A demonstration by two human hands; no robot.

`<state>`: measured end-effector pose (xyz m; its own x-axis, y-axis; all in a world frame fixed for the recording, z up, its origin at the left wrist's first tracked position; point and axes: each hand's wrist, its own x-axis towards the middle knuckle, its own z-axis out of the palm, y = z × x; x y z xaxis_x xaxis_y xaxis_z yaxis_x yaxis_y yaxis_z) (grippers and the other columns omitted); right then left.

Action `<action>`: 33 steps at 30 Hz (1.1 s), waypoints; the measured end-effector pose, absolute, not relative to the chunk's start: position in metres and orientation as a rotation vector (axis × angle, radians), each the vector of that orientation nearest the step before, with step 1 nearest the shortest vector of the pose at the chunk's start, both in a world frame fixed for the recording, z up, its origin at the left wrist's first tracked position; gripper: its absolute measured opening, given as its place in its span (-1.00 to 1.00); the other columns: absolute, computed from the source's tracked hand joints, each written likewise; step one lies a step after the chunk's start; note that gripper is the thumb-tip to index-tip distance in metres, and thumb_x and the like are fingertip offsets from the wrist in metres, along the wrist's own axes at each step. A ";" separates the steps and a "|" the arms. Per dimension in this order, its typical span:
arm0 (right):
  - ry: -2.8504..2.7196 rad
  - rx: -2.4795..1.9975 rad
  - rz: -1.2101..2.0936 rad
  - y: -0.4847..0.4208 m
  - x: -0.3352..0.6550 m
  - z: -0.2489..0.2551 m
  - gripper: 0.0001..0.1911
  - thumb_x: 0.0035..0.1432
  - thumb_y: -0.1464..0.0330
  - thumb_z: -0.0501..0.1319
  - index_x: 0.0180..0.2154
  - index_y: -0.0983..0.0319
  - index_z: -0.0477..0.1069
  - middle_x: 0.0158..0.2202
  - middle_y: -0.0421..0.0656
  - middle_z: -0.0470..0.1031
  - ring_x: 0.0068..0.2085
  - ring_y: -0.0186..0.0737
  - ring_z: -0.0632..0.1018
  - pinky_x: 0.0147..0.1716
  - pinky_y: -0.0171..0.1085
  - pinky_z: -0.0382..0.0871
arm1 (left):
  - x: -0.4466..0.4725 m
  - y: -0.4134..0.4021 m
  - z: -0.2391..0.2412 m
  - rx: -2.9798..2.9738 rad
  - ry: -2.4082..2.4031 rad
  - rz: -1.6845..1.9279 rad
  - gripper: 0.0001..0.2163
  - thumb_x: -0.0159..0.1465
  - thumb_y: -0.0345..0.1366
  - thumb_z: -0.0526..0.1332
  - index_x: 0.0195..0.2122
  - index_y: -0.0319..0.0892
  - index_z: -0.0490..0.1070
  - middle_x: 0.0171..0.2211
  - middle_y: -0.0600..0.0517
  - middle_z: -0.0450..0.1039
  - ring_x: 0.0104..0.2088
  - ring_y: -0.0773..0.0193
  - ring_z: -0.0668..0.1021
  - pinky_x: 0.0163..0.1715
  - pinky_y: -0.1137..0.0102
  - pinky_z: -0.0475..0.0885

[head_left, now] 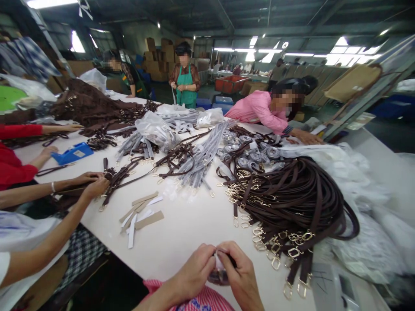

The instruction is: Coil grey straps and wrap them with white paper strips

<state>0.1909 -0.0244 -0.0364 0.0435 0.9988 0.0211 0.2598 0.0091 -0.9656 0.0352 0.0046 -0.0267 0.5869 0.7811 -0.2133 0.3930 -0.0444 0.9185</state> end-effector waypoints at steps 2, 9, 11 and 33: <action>-1.304 -1.443 1.037 -0.027 0.190 -0.036 -0.75 0.25 0.19 0.14 -0.40 0.19 0.40 -0.41 -0.22 0.40 -0.33 -0.20 0.43 -0.31 -0.30 0.30 | 0.032 0.003 -0.026 1.688 0.965 0.389 -0.76 0.38 -0.24 -0.13 -0.27 -0.15 0.28 -0.24 0.03 0.34 -0.19 0.27 0.36 -0.07 0.34 0.29; -1.148 -1.563 1.145 -0.024 0.190 -0.031 -0.62 0.12 0.08 0.19 -0.56 0.18 0.23 -0.56 -0.31 0.17 -0.48 -0.28 0.26 -0.46 -0.30 0.15 | 0.035 0.000 -0.023 1.910 1.001 0.240 -0.91 0.34 -0.29 0.01 -0.26 -0.15 0.25 -0.20 0.00 0.35 -0.15 0.22 0.33 -0.02 0.26 0.29; -1.062 -1.578 1.264 -0.022 0.191 -0.032 -0.61 0.03 0.06 0.22 -0.57 0.17 0.19 -0.60 -0.33 0.12 -0.50 -0.29 0.22 -0.49 -0.30 0.12 | 0.037 -0.002 -0.024 2.000 1.014 0.231 -0.94 0.32 -0.32 0.05 -0.28 -0.16 0.25 -0.21 -0.01 0.37 -0.14 0.19 0.34 0.02 0.20 0.28; -1.017 -1.423 1.608 -0.018 0.203 -0.031 -0.72 0.09 0.14 0.16 -0.35 0.23 0.39 -0.49 -0.27 0.33 -0.42 -0.27 0.33 -0.40 -0.29 0.17 | 0.035 -0.006 -0.043 2.262 1.055 0.278 -0.75 0.19 -0.46 0.17 -0.10 -0.14 0.33 -0.22 0.00 0.42 -0.11 0.17 0.39 0.26 -0.10 0.03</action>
